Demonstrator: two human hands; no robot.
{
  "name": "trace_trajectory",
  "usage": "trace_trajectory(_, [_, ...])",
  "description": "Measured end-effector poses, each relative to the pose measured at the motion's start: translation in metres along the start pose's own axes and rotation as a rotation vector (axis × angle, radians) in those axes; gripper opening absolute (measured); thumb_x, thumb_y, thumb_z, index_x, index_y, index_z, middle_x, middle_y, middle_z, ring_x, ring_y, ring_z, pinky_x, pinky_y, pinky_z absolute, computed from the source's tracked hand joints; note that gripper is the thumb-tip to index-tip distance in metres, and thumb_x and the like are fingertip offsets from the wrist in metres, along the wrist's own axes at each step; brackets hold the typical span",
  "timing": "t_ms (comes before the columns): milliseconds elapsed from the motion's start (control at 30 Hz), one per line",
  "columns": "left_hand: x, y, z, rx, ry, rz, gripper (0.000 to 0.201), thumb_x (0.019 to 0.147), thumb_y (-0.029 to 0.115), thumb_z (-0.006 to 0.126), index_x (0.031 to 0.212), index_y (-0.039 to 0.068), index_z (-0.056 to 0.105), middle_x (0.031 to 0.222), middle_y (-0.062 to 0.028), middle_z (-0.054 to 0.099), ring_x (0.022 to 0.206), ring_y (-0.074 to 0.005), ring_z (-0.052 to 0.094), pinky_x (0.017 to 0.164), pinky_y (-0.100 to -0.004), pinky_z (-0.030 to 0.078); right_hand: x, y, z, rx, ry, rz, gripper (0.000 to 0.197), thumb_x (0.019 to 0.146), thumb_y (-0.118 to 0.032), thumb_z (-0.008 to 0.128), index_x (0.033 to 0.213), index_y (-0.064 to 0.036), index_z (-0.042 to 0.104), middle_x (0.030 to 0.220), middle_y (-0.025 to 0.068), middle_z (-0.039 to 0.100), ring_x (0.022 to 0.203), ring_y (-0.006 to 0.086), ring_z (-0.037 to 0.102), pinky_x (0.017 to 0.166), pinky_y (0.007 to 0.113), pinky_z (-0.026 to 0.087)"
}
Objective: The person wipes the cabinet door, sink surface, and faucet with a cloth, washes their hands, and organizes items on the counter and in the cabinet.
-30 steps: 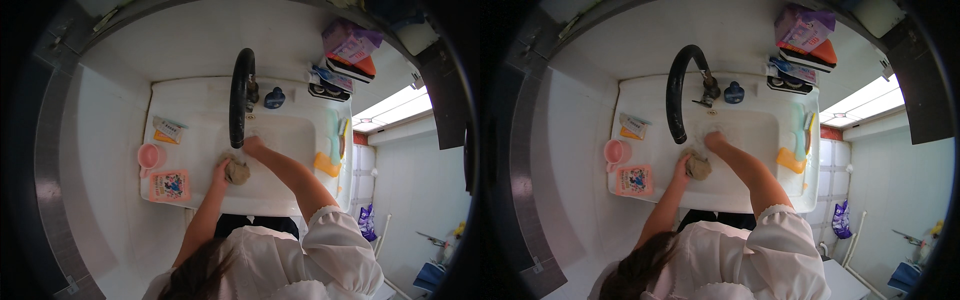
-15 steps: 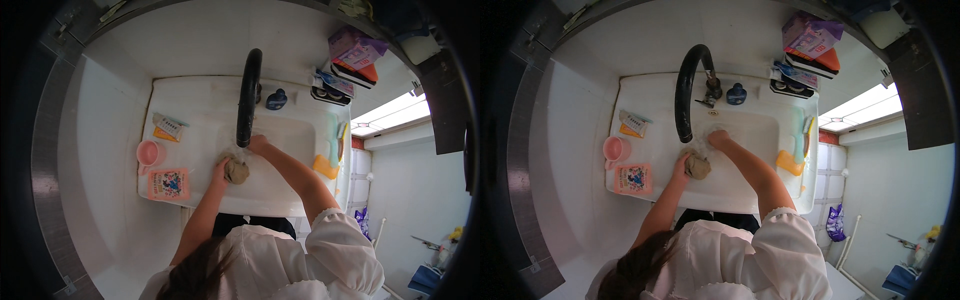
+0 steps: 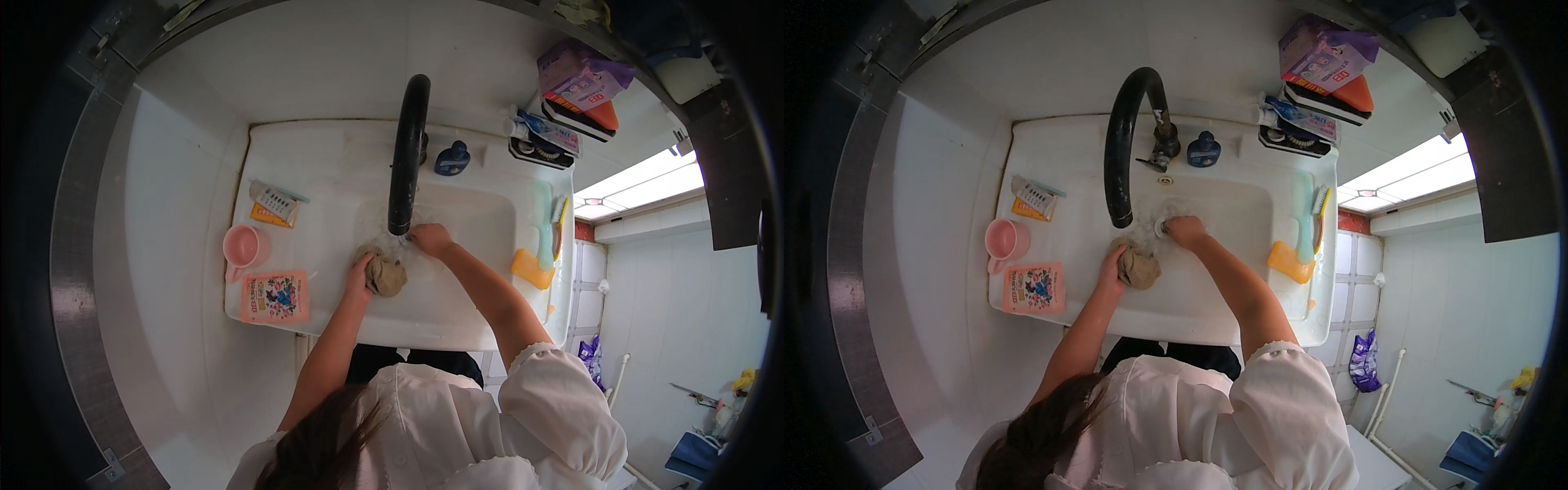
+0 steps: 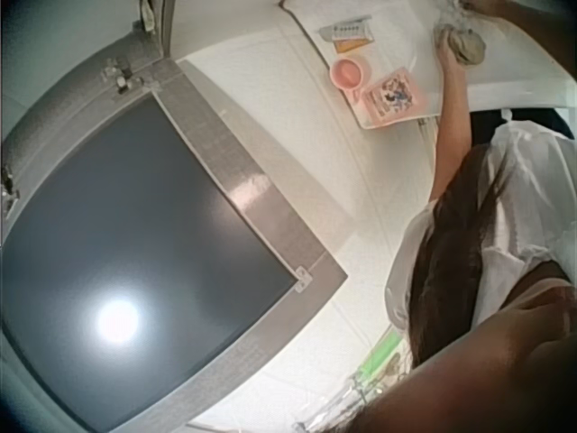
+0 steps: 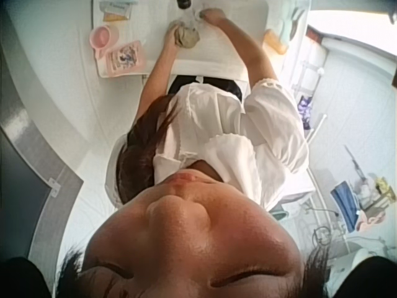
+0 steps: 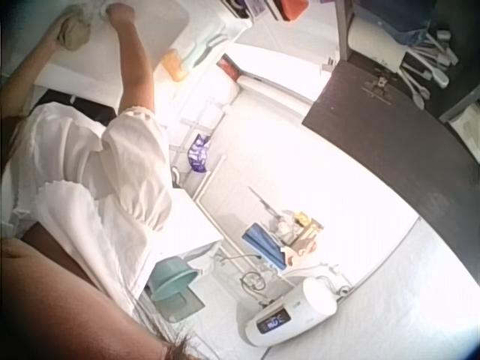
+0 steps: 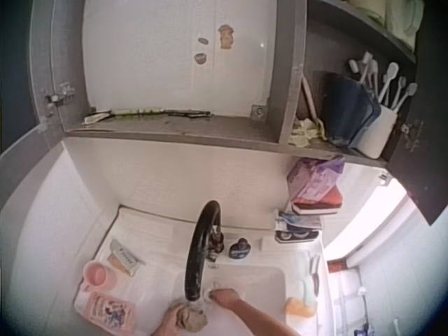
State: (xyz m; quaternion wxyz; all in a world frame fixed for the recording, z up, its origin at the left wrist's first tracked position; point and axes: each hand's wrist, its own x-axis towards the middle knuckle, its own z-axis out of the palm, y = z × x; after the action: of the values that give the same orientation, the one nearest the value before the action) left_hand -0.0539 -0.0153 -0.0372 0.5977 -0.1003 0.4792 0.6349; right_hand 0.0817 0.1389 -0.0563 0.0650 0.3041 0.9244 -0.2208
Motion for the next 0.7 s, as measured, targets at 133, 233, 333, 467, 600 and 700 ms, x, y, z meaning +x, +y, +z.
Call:
trace_trajectory(133, [0.0,0.0,0.0,-0.044,0.026,-0.009,0.033,0.073,0.016,0.055,0.101,0.001,0.045,0.096,-0.0099,0.051,0.087,-0.0222,0.051,0.076,-0.0343,0.043,-0.004,-0.001,0.003,0.047,0.039,0.013,0.016,0.073,-0.02,0.045,0.079,-0.0099,0.055,0.079,0.0094,0.057,0.076,0.0278,0.053,0.064,0.038,0.041])
trace_trajectory(233, [0.003,-0.001,-0.002,-0.039,0.028,-0.028,0.033,0.073,0.017,0.055,0.101,0.002,0.046,0.097,-0.0096,0.051,0.088,-0.0227,0.051,0.076,-0.0348,0.043,-0.005,-0.002,0.003,0.061,0.052,0.053,0.015,0.073,-0.02,0.045,0.08,-0.0104,0.055,0.079,0.0094,0.056,0.076,0.0278,0.052,0.064,0.038,0.041])
trace_trajectory(333, [0.006,-0.003,-0.005,-0.028,-0.003,-0.035,0.032,0.073,0.019,0.055,0.1,0.002,0.047,0.096,-0.009,0.052,0.088,-0.0222,0.051,0.077,-0.0346,0.042,-0.007,-0.005,0.003,0.101,0.086,0.085,0.017,0.073,-0.019,0.045,0.083,-0.0115,0.055,0.079,0.0096,0.056,0.075,0.0279,0.052,0.064,0.038,0.041])
trace_trajectory(467, [0.002,-0.001,-0.005,-0.085,-0.022,-0.052,0.03,0.074,0.022,0.054,0.097,0.003,0.049,0.096,-0.0085,0.052,0.088,-0.0215,0.051,0.077,-0.0341,0.042,-0.028,-0.017,-0.004,0.242,0.242,0.22,0.026,0.072,-0.018,0.046,0.097,-0.0138,0.053,0.076,0.0097,0.056,0.076,0.0276,0.052,0.066,0.037,0.042])
trace_trajectory(600, [0.002,-0.002,-0.003,-0.134,-0.029,-0.049,0.028,0.076,0.025,0.05,0.095,0.005,0.049,0.095,-0.007,0.052,0.089,-0.021,0.051,0.078,-0.0339,0.042,-0.054,-0.02,0.003,0.313,0.229,0.344,0.038,0.071,-0.018,0.049,0.109,-0.0131,0.044,0.09,0.0098,0.054,0.077,0.0287,0.053,0.068,0.037,0.042])
trace_trajectory(700, [0.006,-0.002,-0.008,-0.188,-0.131,-0.002,0.026,0.078,0.025,0.047,0.095,0.006,0.049,0.094,-0.0064,0.052,0.09,-0.0212,0.05,0.078,-0.0347,0.042,-0.071,-0.043,-0.003,0.206,0.31,0.309,0.056,0.072,-0.021,0.052,0.122,-0.0128,0.027,0.123,0.0099,0.031,0.094,0.0257,0.048,0.077,0.035,0.041])
